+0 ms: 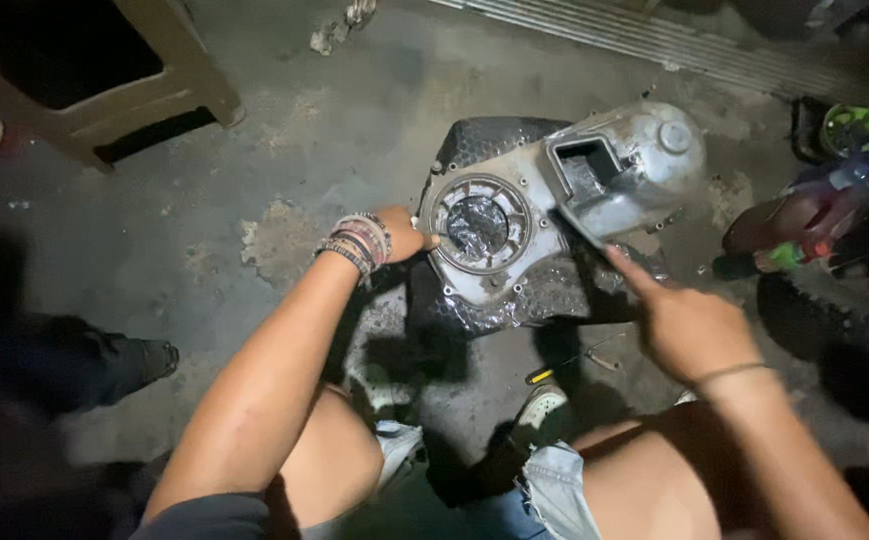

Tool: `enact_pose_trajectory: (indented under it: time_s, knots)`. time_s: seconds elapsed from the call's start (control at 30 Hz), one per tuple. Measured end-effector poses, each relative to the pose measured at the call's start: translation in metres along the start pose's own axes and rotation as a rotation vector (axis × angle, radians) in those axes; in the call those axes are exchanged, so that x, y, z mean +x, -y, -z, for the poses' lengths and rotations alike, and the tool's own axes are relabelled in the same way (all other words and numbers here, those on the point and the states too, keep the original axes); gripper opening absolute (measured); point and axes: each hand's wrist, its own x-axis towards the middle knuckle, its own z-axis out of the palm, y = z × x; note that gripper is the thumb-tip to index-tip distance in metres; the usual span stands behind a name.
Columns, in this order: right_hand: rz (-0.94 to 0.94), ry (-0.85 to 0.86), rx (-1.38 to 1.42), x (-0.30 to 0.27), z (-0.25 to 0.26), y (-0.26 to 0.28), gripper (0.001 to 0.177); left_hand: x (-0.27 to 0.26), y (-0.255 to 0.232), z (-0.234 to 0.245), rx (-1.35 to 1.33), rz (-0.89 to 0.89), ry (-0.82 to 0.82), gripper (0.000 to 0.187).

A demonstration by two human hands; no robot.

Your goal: The person scrapes and brushes residue from a metal engine casing using a screwdriver and a wire brush while holding the part over a small block.

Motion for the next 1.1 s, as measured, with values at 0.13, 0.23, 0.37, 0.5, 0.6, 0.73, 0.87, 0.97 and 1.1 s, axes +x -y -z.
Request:
enact_pose_trajectory:
  time_s: [0.13,0.23,0.37,0.5,0.6,0.73,0.87,0.97,1.1]
  knots:
    - [-0.079,0.017,0.106,-0.016,0.011,-0.026,0.089,-0.005,0.0,0.0,0.003,-0.119,-0.001,0.059]
    - [-0.072,-0.06,0.389,-0.004,-0.003,-0.014,0.08,0.008,0.006,-0.006,0.037,-0.136,0.024,0.067]
    - [-0.051,0.05,0.435,-0.02,-0.021,-0.008,0.086,0.003,0.002,-0.003,-0.078,-0.043,-0.074,0.055]
    - [-0.051,0.08,0.383,-0.031,-0.024,-0.034,0.074,-0.009,-0.002,0.011,-0.064,-0.017,-0.07,0.057]
    - [0.017,0.031,0.34,-0.021,-0.001,-0.011,0.08,-0.026,-0.009,0.004,-0.067,-0.02,-0.091,0.055]
    - [0.07,-0.019,0.232,-0.017,0.0,-0.009,0.077,-0.035,-0.016,0.005,-0.026,0.0,-0.114,0.062]
    - [0.067,0.048,0.29,-0.011,0.009,-0.02,0.073,-0.044,-0.025,0.01,-0.053,0.015,-0.11,0.064]
    - [0.079,0.012,0.337,-0.003,-0.011,-0.018,0.076,-0.023,-0.015,-0.006,-0.053,-0.007,-0.096,0.063]
    - [0.078,0.059,0.416,-0.013,-0.014,-0.038,0.069,-0.019,-0.008,-0.003,-0.07,0.01,-0.129,0.047]
